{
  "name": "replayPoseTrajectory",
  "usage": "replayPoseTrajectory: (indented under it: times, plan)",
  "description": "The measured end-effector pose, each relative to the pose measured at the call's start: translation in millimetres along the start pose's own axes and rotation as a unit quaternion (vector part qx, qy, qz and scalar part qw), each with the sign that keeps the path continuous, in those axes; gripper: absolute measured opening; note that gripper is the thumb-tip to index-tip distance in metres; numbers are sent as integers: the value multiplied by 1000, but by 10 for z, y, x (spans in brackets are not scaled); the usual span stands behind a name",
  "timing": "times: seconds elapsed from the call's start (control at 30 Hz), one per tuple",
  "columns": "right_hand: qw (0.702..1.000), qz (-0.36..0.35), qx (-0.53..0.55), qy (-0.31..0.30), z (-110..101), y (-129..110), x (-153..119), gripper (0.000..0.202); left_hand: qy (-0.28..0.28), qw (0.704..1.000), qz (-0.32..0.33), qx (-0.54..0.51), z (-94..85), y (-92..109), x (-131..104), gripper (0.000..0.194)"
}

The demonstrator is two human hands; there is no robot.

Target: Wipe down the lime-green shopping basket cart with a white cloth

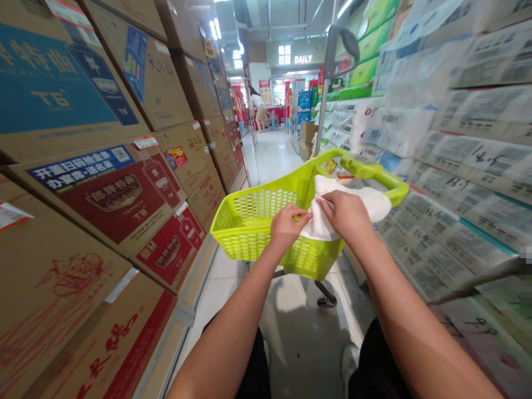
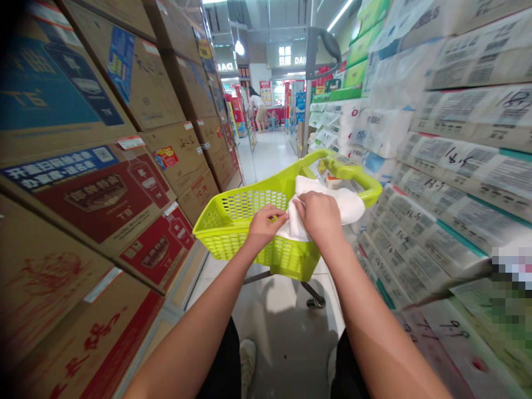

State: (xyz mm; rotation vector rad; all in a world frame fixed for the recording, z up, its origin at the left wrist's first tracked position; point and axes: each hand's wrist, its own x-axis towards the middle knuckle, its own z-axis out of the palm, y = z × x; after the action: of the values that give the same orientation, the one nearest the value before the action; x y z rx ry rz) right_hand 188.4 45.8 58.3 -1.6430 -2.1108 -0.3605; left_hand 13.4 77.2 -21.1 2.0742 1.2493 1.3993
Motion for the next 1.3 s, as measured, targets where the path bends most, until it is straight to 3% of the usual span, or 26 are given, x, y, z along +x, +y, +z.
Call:
replayPoseTrajectory:
  times: [0.1,0.2,0.27,0.33,0.4,0.5,0.57,0.7,0.87,0.97,1.13,1.3]
  plan:
    - [996,-5,51,73,21,-82,-14,38,36,996,1,-84,-24,19,12,12]
    - [986,2,64,156,60,-177,-38,35,153,972,-72,-161,-155,29,1,17]
    - [982,-23,75,172,116,-262,-56,35,189,949,-120,-222,-293,23,-20,19]
    - [983,-67,87,148,183,-352,-72,35,170,921,-172,-304,-446,15,-49,17]
    - [986,-100,94,95,231,-423,-86,36,114,881,-238,-393,-599,9,-83,19]
    - [992,-96,82,-4,232,-460,-96,41,8,824,-326,-463,-803,-2,-131,24]
    - [993,-83,65,-56,201,-445,-92,41,-24,807,-356,-471,-911,-18,-158,30]
    - [990,-83,69,-87,161,-387,-60,31,-16,795,-350,-495,-1040,-83,-176,44]
    - [992,-79,96,1,155,-361,-35,38,95,778,-284,-552,-1093,-213,-119,35]
    - [994,-69,85,19,92,-361,-48,30,129,798,-293,-511,-1105,-289,-105,29]
    - [994,-82,73,-13,7,-381,-87,26,44,898,-303,-315,-1043,-318,-168,39]
    - [991,-97,33,-84,102,-441,-155,46,21,980,-182,-74,-961,-356,-194,37]
